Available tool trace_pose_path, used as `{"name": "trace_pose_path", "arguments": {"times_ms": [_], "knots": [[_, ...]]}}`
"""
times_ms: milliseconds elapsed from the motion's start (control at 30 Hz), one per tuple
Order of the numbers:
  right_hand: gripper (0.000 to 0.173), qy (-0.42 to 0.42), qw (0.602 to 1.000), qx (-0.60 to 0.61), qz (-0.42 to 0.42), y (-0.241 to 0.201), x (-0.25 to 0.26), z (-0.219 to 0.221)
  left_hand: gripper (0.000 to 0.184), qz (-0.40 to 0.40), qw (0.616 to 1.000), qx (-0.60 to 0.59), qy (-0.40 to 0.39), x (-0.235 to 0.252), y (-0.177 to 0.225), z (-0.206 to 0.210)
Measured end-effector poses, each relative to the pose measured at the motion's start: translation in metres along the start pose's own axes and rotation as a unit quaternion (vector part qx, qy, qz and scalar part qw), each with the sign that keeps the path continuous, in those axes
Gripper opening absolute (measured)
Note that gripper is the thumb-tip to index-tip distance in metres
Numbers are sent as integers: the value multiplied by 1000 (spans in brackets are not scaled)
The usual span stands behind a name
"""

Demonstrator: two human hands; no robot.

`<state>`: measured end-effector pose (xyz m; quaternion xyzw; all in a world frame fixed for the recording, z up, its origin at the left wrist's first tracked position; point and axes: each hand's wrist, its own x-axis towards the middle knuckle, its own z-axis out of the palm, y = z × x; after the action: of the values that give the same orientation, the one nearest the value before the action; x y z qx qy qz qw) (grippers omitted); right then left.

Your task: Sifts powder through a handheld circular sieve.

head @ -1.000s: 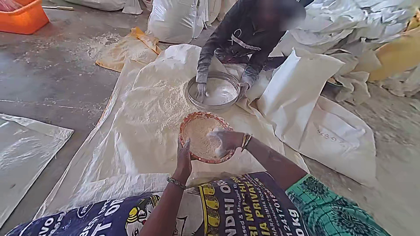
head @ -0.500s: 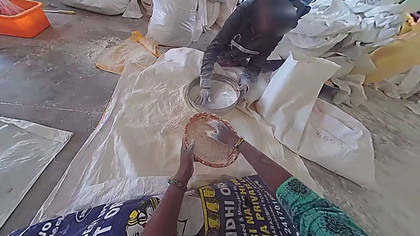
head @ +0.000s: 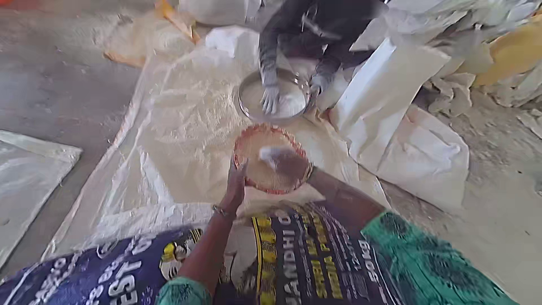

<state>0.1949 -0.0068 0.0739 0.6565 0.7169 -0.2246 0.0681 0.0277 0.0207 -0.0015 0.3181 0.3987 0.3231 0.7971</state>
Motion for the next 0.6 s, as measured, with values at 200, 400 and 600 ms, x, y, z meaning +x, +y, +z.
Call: {"name": "trace_pose_path", "arguments": {"times_ms": [200, 400, 600], "knots": [[33, -38, 993, -113, -4, 17, 50, -15, 57, -2, 1000, -8, -6, -4, -1, -2], [39, -100, 981, -49, 156, 41, 39, -21, 61, -7, 998, -47, 31, -1, 7, -1], [51, -81, 982, 130, 112, -3, 11, -7, 62, -45, 997, -48, 28, -3, 0, 2]]}}
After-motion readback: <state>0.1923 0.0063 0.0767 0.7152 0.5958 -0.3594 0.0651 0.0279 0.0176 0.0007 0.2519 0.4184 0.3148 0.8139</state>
